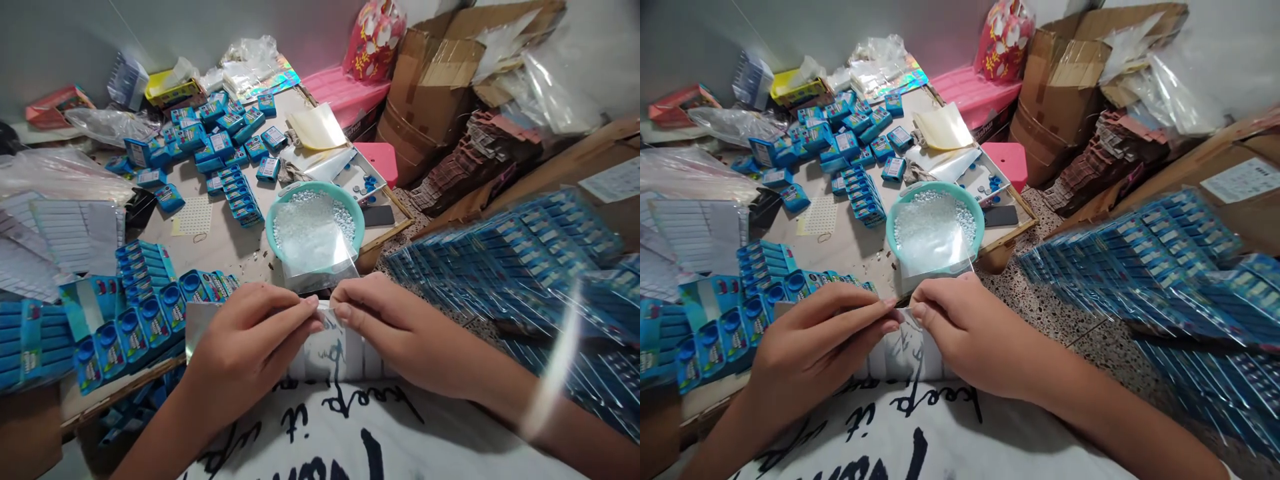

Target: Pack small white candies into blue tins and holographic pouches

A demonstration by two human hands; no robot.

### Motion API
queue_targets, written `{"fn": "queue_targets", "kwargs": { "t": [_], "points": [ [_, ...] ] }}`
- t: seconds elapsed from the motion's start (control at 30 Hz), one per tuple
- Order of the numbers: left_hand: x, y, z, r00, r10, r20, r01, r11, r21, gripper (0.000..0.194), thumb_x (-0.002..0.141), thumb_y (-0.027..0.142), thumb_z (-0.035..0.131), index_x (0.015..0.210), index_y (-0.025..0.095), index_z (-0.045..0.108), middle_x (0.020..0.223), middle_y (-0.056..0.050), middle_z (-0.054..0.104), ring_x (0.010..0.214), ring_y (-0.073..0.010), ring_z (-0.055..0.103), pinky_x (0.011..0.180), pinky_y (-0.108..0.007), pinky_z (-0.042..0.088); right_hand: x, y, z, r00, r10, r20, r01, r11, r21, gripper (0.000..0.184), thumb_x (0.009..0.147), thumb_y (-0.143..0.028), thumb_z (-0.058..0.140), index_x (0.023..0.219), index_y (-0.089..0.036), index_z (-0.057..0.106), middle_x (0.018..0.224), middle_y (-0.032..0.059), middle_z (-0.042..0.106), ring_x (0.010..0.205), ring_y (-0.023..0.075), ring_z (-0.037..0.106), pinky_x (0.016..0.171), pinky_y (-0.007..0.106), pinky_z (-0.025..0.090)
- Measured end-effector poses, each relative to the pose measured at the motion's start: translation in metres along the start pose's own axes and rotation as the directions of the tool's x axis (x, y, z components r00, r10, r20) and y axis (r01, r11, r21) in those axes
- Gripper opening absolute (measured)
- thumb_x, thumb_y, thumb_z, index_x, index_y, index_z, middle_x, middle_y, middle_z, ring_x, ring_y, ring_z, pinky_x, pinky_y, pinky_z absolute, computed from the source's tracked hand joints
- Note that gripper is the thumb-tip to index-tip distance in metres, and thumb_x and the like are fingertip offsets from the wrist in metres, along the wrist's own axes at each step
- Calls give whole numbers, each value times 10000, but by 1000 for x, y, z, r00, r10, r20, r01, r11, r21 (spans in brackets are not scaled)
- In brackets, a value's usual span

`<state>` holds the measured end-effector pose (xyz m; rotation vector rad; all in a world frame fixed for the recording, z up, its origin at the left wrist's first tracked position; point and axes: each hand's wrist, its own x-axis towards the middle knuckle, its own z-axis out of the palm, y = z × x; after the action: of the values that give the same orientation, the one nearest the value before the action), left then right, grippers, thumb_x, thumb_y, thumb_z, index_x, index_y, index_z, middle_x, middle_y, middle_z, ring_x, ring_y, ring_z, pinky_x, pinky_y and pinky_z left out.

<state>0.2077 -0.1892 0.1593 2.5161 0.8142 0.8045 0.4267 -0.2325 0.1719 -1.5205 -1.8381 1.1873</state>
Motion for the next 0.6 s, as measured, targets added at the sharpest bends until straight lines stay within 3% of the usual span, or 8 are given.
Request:
{"fn": "queue_targets", "kwargs": {
  "t": [0.17, 0.43, 0.53, 0.6],
  "points": [
    [-10, -3, -2, 993, 114, 7, -115, 992, 48, 348, 851, 155, 708, 1185, 231, 648, 1093, -49, 722, 963, -189, 657, 846, -370, 562, -2, -2, 10, 999, 32, -35, -30, 999, 36, 253, 1001, -313, 457, 825, -226, 616, 805, 9, 662, 784, 167, 587, 688, 299, 420],
    [-17, -6, -11, 983, 182, 11, -183, 982, 38, 309, 798, 220, 768, 1097, 195, 695, 1171, -96, 701, 1110, -238, 642, 953, -406, 556, -6, -18, 17, 996, 57, -63, -55, 998, 44, 280, 1003, -309, 448, 789, -205, 595, 785, 3, 655, 780, 154, 587, 696, 292, 405],
    [-21, -5, -12, 968, 238, 84, -240, 971, 14, 251, 799, 230, 768, 1035, 205, 688, 1222, -78, 695, 1226, -253, 598, 1100, -472, 462, -2, -14, 20, 994, 73, -84, -63, 991, 114, 263, 994, -304, 449, 801, -199, 594, 771, -5, 634, 743, 143, 568, 663, 281, 395],
    [-24, -4, -13, 951, 273, 145, -257, 959, -118, 173, 814, 185, 747, 959, 211, 657, 1127, -33, 737, 1170, -214, 643, 1125, -456, 446, 4, -4, 21, 989, 105, -100, -84, 978, 190, 244, 978, -311, 465, 801, -194, 586, 761, -8, 615, 719, 141, 551, 636, 274, 391]
  ]
}}
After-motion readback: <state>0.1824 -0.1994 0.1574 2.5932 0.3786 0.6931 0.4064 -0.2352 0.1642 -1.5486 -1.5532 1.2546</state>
